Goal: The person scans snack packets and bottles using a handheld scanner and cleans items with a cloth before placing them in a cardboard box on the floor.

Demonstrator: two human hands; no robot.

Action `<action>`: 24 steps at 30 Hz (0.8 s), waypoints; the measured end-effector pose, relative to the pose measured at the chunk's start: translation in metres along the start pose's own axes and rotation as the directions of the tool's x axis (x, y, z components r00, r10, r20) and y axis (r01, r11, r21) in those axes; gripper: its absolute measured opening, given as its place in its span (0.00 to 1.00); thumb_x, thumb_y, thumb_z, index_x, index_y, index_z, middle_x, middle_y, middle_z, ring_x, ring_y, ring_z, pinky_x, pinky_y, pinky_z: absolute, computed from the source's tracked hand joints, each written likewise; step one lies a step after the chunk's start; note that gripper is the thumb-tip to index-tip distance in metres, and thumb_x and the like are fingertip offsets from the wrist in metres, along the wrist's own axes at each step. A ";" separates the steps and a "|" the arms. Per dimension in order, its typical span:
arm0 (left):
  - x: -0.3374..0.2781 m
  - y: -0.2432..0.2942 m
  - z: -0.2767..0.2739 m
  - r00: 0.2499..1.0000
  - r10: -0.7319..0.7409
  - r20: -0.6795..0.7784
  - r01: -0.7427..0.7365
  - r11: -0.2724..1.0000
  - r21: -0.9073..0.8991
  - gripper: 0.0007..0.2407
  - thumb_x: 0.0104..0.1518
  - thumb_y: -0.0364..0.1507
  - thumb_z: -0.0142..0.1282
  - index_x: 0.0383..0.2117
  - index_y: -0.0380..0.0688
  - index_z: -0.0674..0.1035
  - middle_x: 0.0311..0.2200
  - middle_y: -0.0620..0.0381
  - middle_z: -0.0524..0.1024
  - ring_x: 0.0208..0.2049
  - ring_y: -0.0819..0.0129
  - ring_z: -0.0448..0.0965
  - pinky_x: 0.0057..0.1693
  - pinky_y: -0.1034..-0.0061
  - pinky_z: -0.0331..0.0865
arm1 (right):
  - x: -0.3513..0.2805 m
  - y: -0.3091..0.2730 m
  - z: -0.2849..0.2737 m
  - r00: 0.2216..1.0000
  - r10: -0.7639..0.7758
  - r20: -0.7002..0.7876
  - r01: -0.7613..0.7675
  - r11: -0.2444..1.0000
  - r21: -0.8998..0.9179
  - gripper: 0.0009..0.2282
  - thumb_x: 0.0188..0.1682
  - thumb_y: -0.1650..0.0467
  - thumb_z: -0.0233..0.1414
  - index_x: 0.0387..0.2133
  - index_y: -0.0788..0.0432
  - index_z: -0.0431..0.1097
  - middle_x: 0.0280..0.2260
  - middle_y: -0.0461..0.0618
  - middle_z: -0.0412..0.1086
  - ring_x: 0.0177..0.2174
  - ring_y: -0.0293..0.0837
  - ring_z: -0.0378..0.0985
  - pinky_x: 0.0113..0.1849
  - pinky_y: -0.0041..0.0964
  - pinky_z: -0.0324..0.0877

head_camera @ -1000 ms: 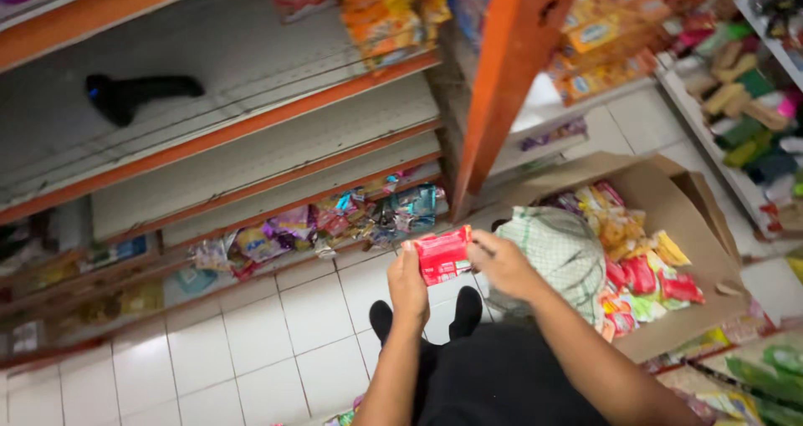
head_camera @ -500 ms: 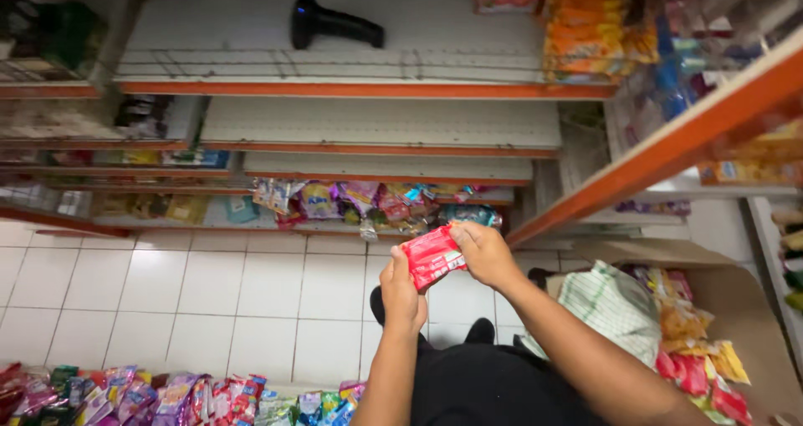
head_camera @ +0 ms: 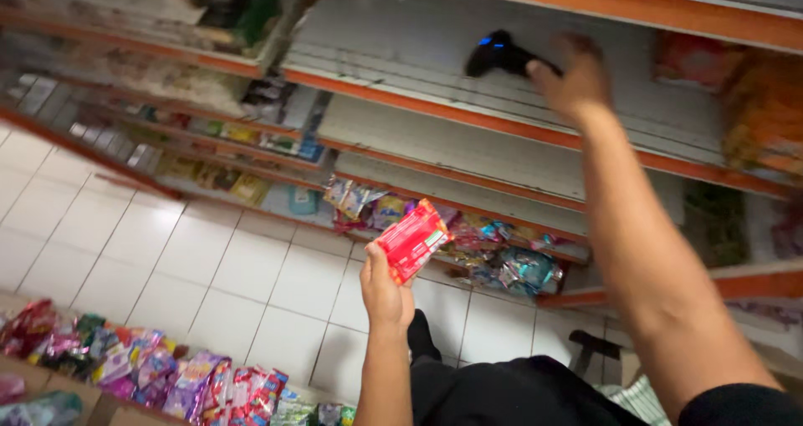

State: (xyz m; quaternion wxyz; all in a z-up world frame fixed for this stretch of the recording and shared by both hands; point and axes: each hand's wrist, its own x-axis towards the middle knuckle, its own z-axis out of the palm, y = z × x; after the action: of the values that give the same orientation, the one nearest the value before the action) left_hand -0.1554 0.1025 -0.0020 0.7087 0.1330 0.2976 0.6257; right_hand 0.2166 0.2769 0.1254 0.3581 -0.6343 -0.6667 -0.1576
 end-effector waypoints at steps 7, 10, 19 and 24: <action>0.025 0.054 -0.010 0.997 0.042 0.061 -0.035 0.994 -0.103 0.18 0.67 0.38 0.45 0.51 0.35 0.71 0.48 0.45 0.78 0.45 0.57 0.82 0.50 0.55 0.79 | 0.045 0.021 0.051 0.746 0.355 0.563 -0.249 0.933 -0.259 0.20 0.43 0.62 0.62 0.47 0.58 0.77 0.44 0.63 0.76 0.45 0.64 0.77 0.48 0.53 0.70; 0.032 0.063 -0.018 1.000 0.021 -0.008 -0.022 0.998 -0.053 0.16 0.66 0.34 0.48 0.52 0.33 0.71 0.48 0.45 0.78 0.47 0.57 0.82 0.52 0.54 0.79 | 0.051 0.004 0.044 0.724 0.404 0.560 -0.267 0.912 -0.312 0.20 0.41 0.63 0.64 0.46 0.58 0.76 0.44 0.63 0.76 0.45 0.64 0.77 0.47 0.53 0.71; 0.065 0.083 -0.022 0.998 0.059 -0.028 -0.060 0.997 -0.041 0.16 0.66 0.34 0.49 0.51 0.32 0.72 0.48 0.45 0.78 0.46 0.57 0.82 0.52 0.55 0.79 | -0.004 -0.099 0.001 0.836 0.398 0.377 -0.340 0.916 -0.214 0.16 0.52 0.68 0.59 0.53 0.55 0.71 0.41 0.67 0.74 0.40 0.66 0.77 0.40 0.57 0.71; 0.083 0.090 -0.010 0.992 0.119 -0.040 -0.118 0.993 0.015 0.15 0.66 0.33 0.49 0.52 0.34 0.72 0.48 0.48 0.77 0.47 0.60 0.81 0.51 0.57 0.79 | -0.104 -0.194 -0.028 0.670 0.122 0.732 -0.554 0.739 0.383 0.11 0.39 0.69 0.63 0.35 0.57 0.76 0.30 0.47 0.78 0.33 0.40 0.80 0.38 0.40 0.76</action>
State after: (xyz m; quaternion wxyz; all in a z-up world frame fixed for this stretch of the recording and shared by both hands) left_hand -0.2304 0.1969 0.0197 0.6632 0.1421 0.3077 0.6673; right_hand 0.0315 0.1539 0.1216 0.2946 -0.6248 -0.6257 0.3623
